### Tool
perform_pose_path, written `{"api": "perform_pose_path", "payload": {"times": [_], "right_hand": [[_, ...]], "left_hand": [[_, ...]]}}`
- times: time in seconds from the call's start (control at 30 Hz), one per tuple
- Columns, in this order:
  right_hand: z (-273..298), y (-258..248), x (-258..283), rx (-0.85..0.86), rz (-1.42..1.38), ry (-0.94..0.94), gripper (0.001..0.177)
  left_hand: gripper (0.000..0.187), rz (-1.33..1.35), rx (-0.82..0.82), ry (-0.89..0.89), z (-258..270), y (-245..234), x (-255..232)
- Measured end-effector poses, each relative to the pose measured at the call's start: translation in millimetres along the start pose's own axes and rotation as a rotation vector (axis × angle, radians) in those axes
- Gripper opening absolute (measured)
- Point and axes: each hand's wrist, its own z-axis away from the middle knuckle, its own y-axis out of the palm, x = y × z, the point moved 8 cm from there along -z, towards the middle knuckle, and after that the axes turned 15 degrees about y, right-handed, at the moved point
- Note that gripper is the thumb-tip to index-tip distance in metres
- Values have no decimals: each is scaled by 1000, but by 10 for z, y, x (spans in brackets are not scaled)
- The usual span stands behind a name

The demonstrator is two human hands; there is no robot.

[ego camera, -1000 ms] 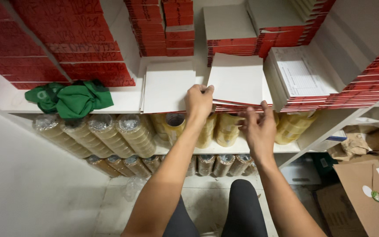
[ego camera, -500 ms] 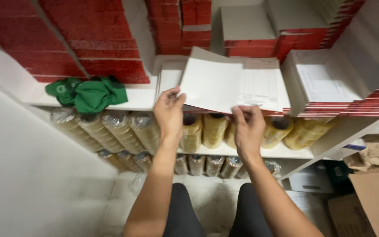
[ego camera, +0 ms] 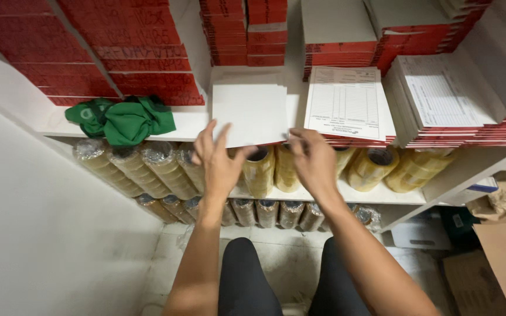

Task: The person organizes stacks of small paper booklets and documents on a shelf, moving individual booklets from one stack to another and squaring them up by hand.

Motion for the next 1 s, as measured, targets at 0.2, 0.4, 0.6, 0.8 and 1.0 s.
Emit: {"api": "perform_pose_path", "payload": {"times": [0.2,0.4,0.6,0.8,1.0], "right_hand": [[-196,-816,-1052,-271,-609,292,16],[-70,-1086,-775,-230,-775,443,39],[-416,-883,-1482,-303,-986,441,45],[116,-1018,-983,-91,-998,441,55],[66,-1063,-1021,90,-1120,341,64]], "left_hand": [[33,-43,167,283,2,187,13],[33,-88,173,172,30,125,249],[42,-123,6,274,-69,30,-465],[14,375,-173,238,180,536,-1016],[69,681,497,-657,-18,719,-1210]]}}
